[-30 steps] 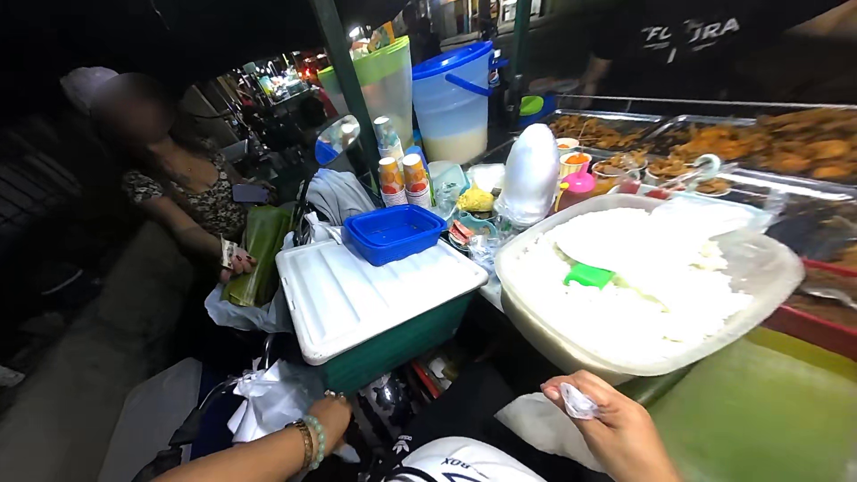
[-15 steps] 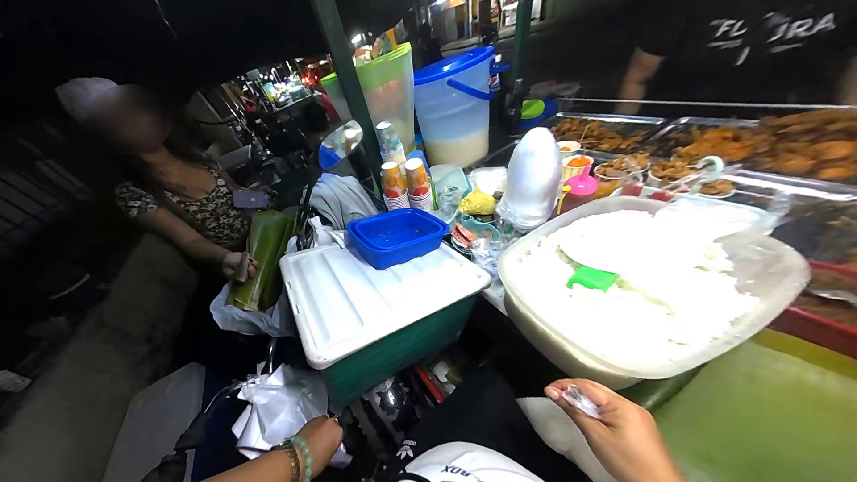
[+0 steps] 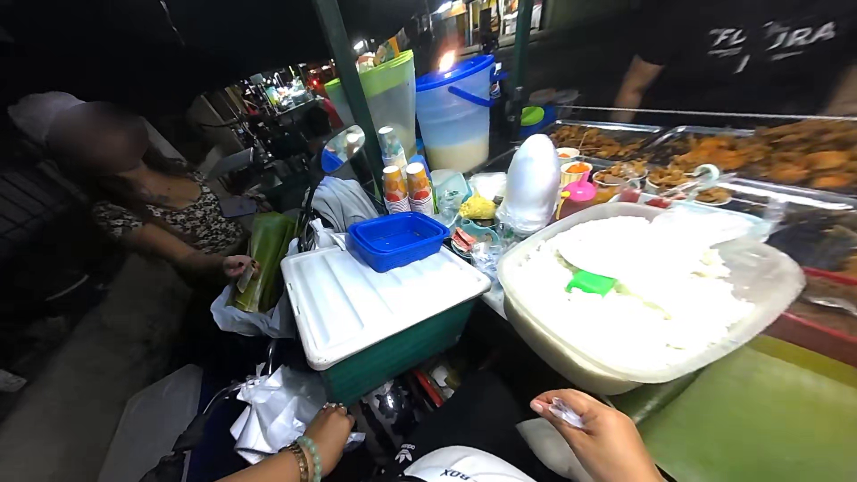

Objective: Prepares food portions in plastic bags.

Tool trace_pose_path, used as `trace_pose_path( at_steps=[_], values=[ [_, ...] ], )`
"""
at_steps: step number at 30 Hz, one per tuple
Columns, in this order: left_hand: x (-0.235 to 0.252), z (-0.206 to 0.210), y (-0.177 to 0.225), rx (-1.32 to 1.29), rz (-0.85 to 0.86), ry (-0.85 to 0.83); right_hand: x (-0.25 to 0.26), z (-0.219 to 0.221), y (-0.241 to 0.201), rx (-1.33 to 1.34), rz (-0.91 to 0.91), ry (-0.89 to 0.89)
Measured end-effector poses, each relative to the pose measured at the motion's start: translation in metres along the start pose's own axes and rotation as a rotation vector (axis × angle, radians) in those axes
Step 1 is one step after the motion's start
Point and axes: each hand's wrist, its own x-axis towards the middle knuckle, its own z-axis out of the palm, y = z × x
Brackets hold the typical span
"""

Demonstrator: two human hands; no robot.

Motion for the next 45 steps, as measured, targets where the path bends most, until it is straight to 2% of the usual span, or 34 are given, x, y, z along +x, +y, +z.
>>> trace_pose_path(
  at_steps=[6,13,17,23,28,31,34,41,45],
  values=[
    [0.002,-0.006,0.003,-0.082,0.045,0.022,0.000,0.003,-0.002,-0.009,0.015,-0.036],
    [0.003,-0.013,0.011,-0.228,-0.055,0.054,0.001,0.005,-0.004,-0.011,0.013,-0.087],
    [0.005,-0.007,0.013,-0.122,-0.070,-0.019,0.000,0.007,-0.004,-0.012,0.008,-0.101],
    [-0.001,0.001,0.003,0.084,0.019,-0.059,-0.001,0.007,-0.007,-0.026,0.007,-0.112],
    [-0.007,-0.025,0.012,-0.111,0.108,0.276,0.000,0.008,-0.007,-0.024,-0.001,-0.120],
    [-0.012,-0.043,0.010,-0.201,0.109,0.389,0.000,0.010,-0.008,-0.012,-0.004,-0.133],
    [-0.014,-0.048,0.013,-0.229,0.050,0.338,0.001,0.011,-0.013,0.003,-0.018,-0.153],
    [-0.013,-0.059,0.021,-0.087,-0.085,0.051,0.001,0.012,-0.018,0.015,-0.038,-0.196],
    [-0.009,-0.061,0.021,-0.143,-0.020,0.009,0.000,0.014,-0.017,0.010,-0.042,-0.212]
  ],
)
